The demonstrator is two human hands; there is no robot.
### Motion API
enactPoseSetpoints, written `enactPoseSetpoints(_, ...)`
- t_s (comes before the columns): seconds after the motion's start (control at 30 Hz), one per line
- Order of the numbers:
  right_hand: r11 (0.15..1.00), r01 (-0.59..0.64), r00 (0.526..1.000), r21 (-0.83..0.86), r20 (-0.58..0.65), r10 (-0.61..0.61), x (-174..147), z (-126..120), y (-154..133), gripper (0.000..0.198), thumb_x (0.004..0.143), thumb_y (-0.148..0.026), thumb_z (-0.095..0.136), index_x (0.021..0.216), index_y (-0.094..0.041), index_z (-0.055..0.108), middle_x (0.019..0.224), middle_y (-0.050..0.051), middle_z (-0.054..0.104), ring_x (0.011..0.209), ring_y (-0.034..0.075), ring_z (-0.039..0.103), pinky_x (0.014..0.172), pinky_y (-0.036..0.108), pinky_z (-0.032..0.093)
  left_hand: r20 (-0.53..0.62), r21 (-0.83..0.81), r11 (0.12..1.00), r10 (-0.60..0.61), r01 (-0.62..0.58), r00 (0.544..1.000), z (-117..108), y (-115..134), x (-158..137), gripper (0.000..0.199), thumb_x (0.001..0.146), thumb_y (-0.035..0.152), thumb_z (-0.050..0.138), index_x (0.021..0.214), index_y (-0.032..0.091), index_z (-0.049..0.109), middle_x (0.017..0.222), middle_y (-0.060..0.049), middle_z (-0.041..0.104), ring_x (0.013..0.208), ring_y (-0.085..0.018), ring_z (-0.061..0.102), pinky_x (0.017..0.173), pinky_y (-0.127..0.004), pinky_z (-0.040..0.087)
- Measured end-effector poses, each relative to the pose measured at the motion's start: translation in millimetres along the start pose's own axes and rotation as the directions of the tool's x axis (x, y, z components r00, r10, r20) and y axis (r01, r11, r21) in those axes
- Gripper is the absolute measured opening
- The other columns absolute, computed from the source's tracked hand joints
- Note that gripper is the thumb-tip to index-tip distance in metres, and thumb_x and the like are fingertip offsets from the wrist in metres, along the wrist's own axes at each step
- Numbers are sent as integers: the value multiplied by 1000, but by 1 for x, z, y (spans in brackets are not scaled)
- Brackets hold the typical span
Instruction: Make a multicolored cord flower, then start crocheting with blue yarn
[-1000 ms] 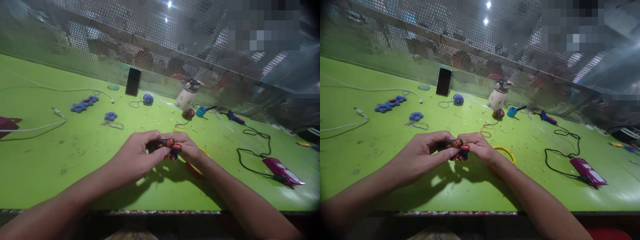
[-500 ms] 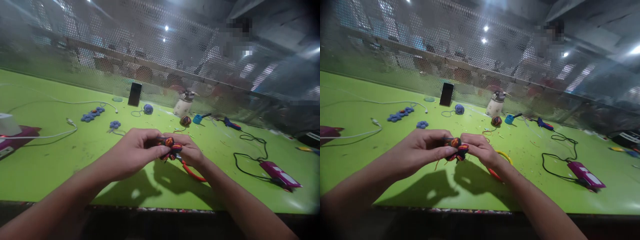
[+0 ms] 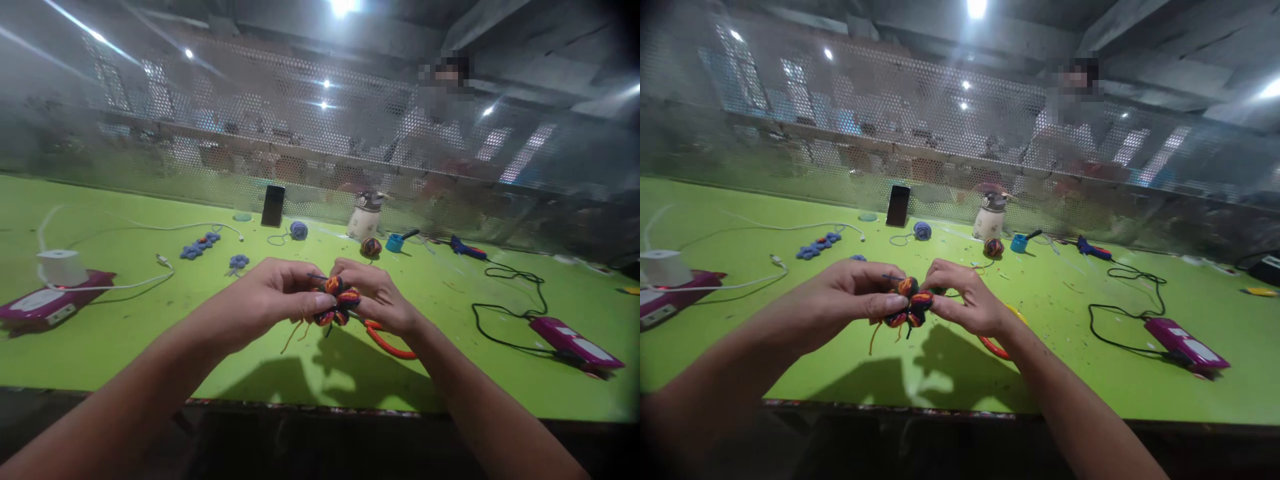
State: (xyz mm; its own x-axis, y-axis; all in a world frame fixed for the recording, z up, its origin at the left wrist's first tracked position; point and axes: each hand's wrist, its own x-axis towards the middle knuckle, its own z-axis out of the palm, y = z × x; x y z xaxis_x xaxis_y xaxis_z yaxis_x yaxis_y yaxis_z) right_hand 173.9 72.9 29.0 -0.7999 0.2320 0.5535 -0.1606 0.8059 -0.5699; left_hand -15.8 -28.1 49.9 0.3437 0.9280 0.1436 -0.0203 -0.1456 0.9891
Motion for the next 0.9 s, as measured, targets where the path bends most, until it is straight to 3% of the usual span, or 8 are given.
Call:
enactPoseSetpoints(0.2, 989, 66, 998, -131, 17, -64, -5, -2, -4, 20, 82, -27, 50, 94, -17, 62, 83, 5, 52, 73, 16, 47, 67, 32, 40, 9, 48, 998, -39, 38, 999, -3, -10, 5, 16, 78, 28, 66, 85, 14, 67, 78, -3, 64, 70, -13, 53, 64, -26, 39)
enactPoseSetpoints(0.37, 971, 63, 998, -230, -14, -68, -8, -2, -3, 19, 80, -15, 49, 92, -15, 64, 81, 5, 51, 72, 16, 47, 65, 31, 40, 15, 84, 996, 19, -21, 1000, -3, -8, 9, 10, 80, 23, 64, 82, 14, 66, 76, -2, 62, 72, -12, 53, 67, -25, 40)
enactPoseSetpoints(0.53, 966, 70, 996, -249, -35, -81, -10, -5, 0, 23, 85, -15, 47, 101, -17, 65, 82, 4, 52, 74, 15, 49, 66, 31, 42, 22, 149, 987, 48, -51, 999, -4, 2, 12, 8, 80, 20, 62, 78, 12, 65, 73, -2, 61, 71, -13, 54, 67, -25, 41)
enactPoseSetpoints(0.73, 940, 129, 983, -316, -84, -163, -9, -5, 1, 30, 82, -11, 44, 100, -19, 66, 82, 4, 49, 75, 17, 47, 66, 34, 41, 95, 58, 998, -36, 30, 995, -5, -1, 15, 13, 79, 23, 64, 85, 12, 69, 76, -4, 65, 66, -11, 53, 64, -25, 41)
enactPoseSetpoints(0.9, 850, 207, 953, -485, -96, -287, -10, -6, 8, 34, 80, -10, 46, 107, -21, 64, 84, 6, 52, 78, 20, 44, 72, 39, 40, 125, 13, 995, -97, 97, 987, 1, -7, 19, 16, 76, 25, 66, 85, 12, 70, 74, -6, 66, 61, -12, 51, 59, -25, 39)
